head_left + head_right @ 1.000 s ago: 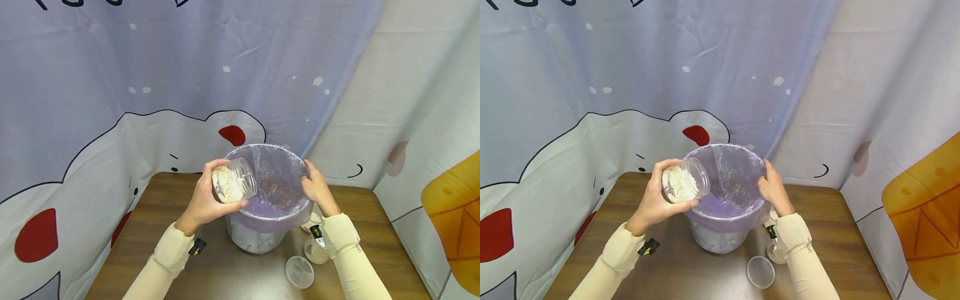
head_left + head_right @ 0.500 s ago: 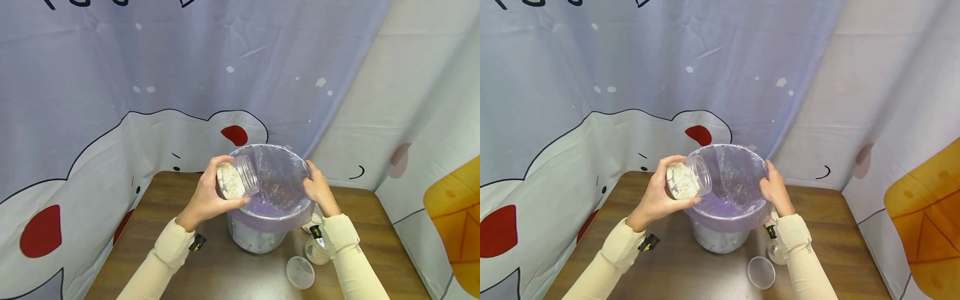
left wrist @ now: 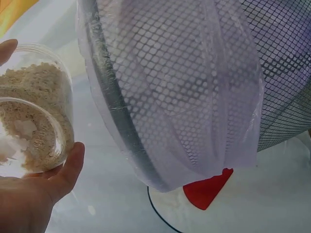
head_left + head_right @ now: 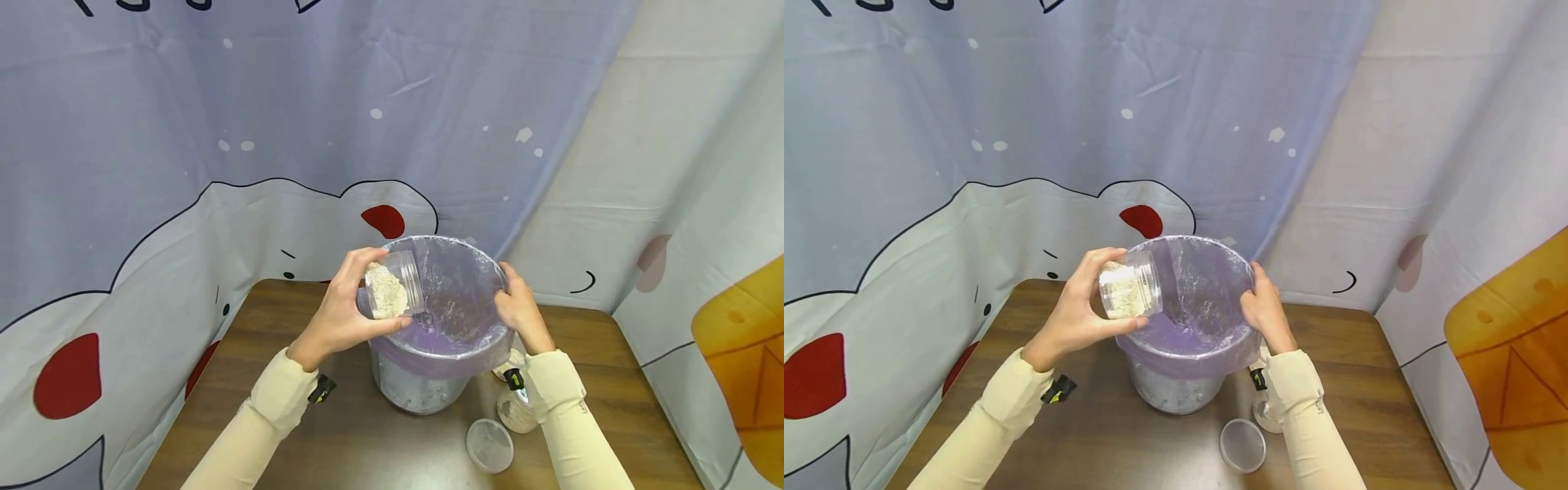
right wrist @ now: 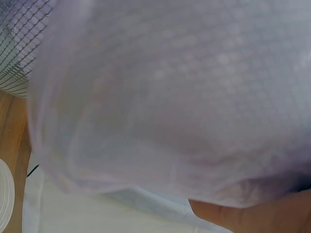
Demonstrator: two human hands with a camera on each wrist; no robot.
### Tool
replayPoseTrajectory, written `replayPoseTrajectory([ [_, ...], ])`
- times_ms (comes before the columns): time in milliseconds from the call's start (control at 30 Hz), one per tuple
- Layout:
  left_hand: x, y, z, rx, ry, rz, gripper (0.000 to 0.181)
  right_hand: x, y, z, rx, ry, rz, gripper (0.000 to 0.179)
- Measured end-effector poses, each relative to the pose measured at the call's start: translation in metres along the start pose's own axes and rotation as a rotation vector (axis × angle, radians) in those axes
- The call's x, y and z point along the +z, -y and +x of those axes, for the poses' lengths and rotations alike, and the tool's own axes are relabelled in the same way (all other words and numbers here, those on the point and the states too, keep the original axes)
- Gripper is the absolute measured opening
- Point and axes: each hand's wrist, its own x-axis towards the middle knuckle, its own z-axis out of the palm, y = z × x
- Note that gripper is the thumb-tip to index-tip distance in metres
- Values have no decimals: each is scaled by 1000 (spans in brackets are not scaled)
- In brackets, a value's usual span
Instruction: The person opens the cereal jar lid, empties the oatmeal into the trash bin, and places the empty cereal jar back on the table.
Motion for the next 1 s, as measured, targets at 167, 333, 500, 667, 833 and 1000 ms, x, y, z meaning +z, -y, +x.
replayPoseTrajectory([
  [167,0,-1,2,-14,27,6,88,0,0,0,-1,-2,10,65],
  [333,1,-1,4,-36,51,4,89,0,0,-1,-4,0,-7,66],
  [500,1,-1,8,-38,76,11,89,0,0,0,-10,-1,-15,66],
  [667,0,0,11,-52,96,41,90,0,1,-1,-6,-5,-1,67],
  [833,0,1,13,-60,114,55,92,0,1,-2,-2,-4,13,67],
  [1000,1,2,15,-63,137,56,97,0,0,-1,3,-3,7,68],
])
